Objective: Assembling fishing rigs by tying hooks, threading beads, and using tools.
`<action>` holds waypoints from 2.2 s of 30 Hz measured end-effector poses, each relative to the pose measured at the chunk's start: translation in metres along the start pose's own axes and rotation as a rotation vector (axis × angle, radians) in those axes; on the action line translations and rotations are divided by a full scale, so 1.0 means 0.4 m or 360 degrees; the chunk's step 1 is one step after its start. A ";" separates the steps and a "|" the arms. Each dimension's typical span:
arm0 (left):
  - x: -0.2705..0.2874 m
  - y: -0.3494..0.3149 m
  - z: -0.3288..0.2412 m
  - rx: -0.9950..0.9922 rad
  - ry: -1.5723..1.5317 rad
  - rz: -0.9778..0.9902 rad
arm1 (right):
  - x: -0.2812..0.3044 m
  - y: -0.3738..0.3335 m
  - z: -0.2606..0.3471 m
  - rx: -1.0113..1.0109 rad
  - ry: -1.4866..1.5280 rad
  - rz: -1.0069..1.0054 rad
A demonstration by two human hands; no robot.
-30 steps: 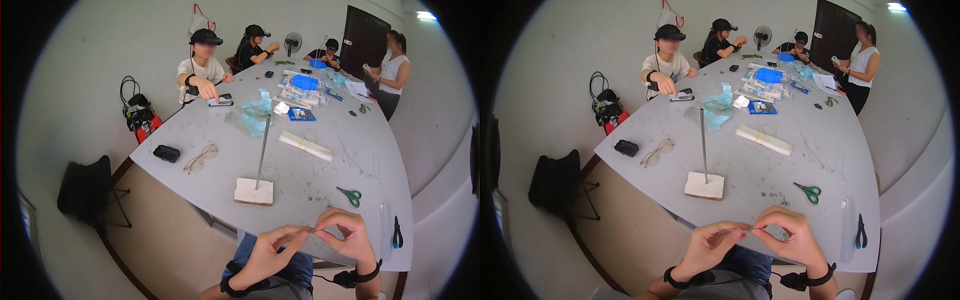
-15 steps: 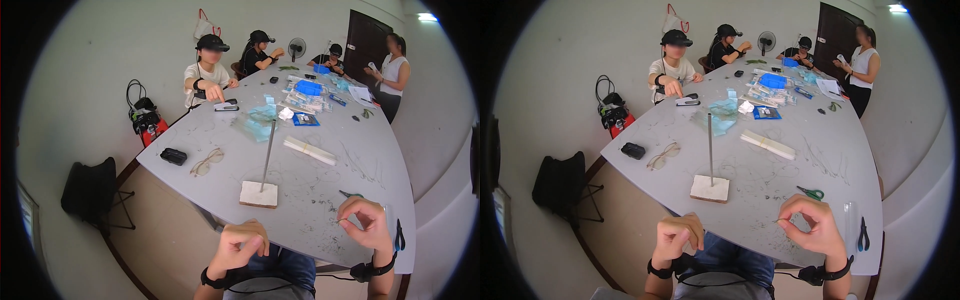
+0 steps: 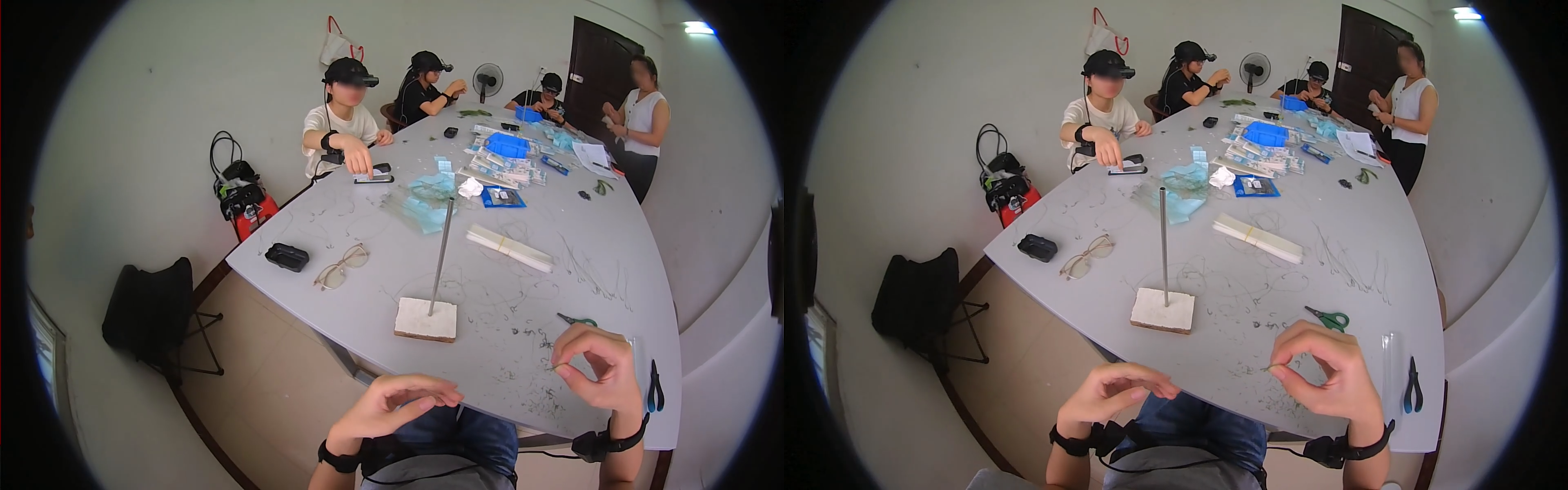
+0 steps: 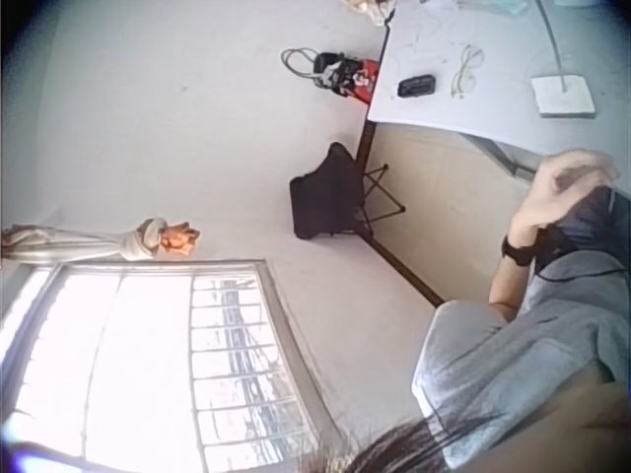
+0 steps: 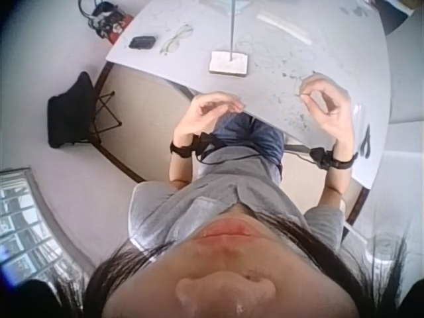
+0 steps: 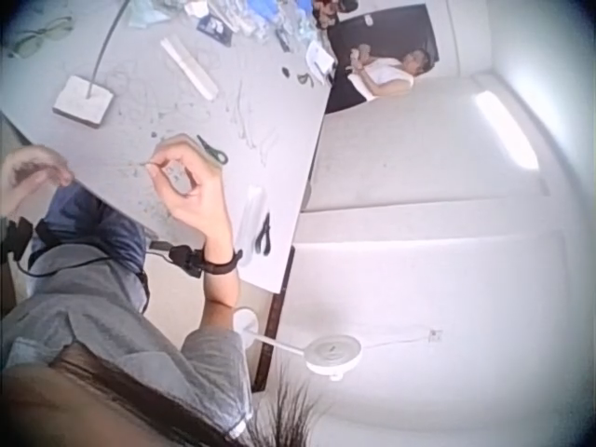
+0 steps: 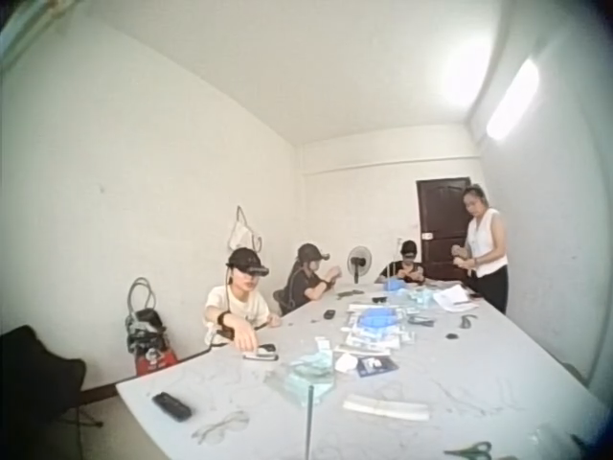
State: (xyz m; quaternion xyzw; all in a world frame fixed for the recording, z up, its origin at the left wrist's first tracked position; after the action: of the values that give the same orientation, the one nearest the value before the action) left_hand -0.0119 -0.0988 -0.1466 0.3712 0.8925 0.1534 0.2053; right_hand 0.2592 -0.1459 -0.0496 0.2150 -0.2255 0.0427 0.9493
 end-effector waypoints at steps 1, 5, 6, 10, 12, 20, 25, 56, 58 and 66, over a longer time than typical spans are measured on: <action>0.007 0.000 0.000 -0.0015 0.0008 -0.0079 | 0.000 0.002 0.002 -0.0003 -0.0033 0.0019; 0.017 0.022 -0.006 -0.0185 0.0395 -0.0350 | -0.008 0.003 0.027 0.0035 -0.0164 0.0124; 0.011 0.028 -0.008 -0.0248 0.0581 -0.0422 | -0.017 0.004 0.033 0.0044 -0.0207 0.0162; -0.062 0.039 0.000 -0.0160 0.0476 -0.0219 | -0.069 0.009 0.047 0.0008 -0.0228 0.0276; -0.086 0.046 0.003 -0.0127 0.0449 -0.0075 | -0.088 0.012 0.050 0.0019 -0.0243 0.0313; -0.101 0.047 0.026 -0.0082 0.0110 0.0025 | -0.105 0.015 0.045 0.0098 -0.0241 0.0406; -0.100 0.051 0.027 -0.0086 0.0074 0.0004 | -0.105 0.014 0.039 0.0135 -0.0248 0.0350; -0.132 0.061 0.018 0.0136 0.0074 -0.0460 | -0.112 0.013 0.001 0.0247 -0.0326 0.0069; -0.132 0.060 0.018 0.0156 0.0093 -0.0436 | -0.111 0.012 -0.001 0.0223 -0.0310 0.0077; -0.130 0.060 0.017 0.0113 -0.0090 -0.0377 | -0.105 0.021 -0.011 0.0046 -0.0036 0.0126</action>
State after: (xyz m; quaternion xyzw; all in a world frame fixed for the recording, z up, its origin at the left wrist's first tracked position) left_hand 0.0388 -0.1195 -0.1294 0.2744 0.9288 0.0857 0.2338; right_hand 0.2220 -0.1356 -0.0687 0.2202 -0.2438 0.0809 0.9410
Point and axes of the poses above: each hand's wrist, its own y-axis towards the middle knuckle, its own x-axis out of the back of the hand, z = x × y, the point moved 2 cm from there along y, towards the middle knuckle, and after that the axes turned 9 degrees about -x, right-handed, at the moved point
